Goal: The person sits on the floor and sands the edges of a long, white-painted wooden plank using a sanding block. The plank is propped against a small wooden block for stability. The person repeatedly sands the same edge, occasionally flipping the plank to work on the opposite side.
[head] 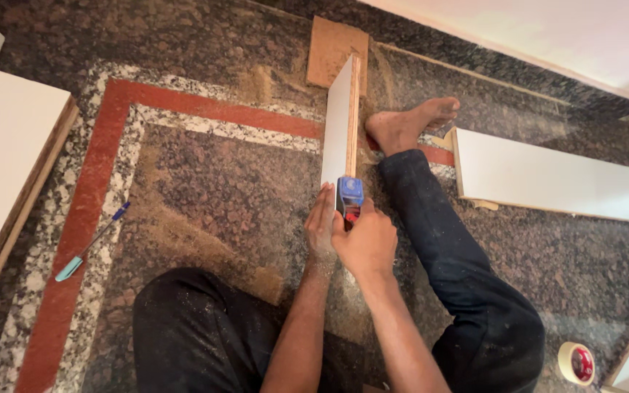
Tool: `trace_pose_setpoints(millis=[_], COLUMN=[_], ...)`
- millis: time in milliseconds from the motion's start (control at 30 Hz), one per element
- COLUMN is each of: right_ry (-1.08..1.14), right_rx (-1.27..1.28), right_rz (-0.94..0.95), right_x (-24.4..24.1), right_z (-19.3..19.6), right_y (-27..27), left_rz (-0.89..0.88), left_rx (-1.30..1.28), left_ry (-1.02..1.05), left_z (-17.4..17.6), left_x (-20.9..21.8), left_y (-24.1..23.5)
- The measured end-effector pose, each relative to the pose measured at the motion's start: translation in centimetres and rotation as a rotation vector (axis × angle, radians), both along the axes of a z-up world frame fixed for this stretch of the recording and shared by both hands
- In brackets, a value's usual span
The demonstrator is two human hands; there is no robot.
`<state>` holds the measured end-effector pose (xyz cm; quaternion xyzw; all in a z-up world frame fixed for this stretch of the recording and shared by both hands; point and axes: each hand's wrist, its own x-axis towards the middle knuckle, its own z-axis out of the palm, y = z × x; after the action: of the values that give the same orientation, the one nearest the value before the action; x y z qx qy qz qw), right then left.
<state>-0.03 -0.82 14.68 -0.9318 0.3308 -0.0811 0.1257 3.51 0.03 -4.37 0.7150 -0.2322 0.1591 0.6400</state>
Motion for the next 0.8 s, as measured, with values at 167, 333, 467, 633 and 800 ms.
trace_pose_setpoints(millis=[167, 333, 467, 633, 800], right_ry=[-0.005, 0.011, -0.05, -0.038, 0.006], right_rx=[0.027, -0.051, -0.086, -0.13, -0.086], right_rz=[-0.006, 0.006, 0.032, 0.089, 0.086], right_x=[-0.7, 1.5, 6.4, 13.8, 9.5], right_z=[0.7, -1.5, -3.2, -2.5, -1.5], right_y=[0.8, -1.0, -5.4, -10.2, -7.5], left_rz=[0.041, 0.078, 0.093, 0.051, 0.038], left_rx=[0.015, 0.03, -0.012, 0.023, 0.038], left_ry=[-0.024, -0.116, -0.2, -0.055, -0.028], left_z=[-0.2, -1.2, -1.0, 1.0, 2.8], left_x=[0.1, 0.1, 0.5, 0.1, 0.4], left_y=[-0.3, -1.0, -1.6, 0.0, 0.3])
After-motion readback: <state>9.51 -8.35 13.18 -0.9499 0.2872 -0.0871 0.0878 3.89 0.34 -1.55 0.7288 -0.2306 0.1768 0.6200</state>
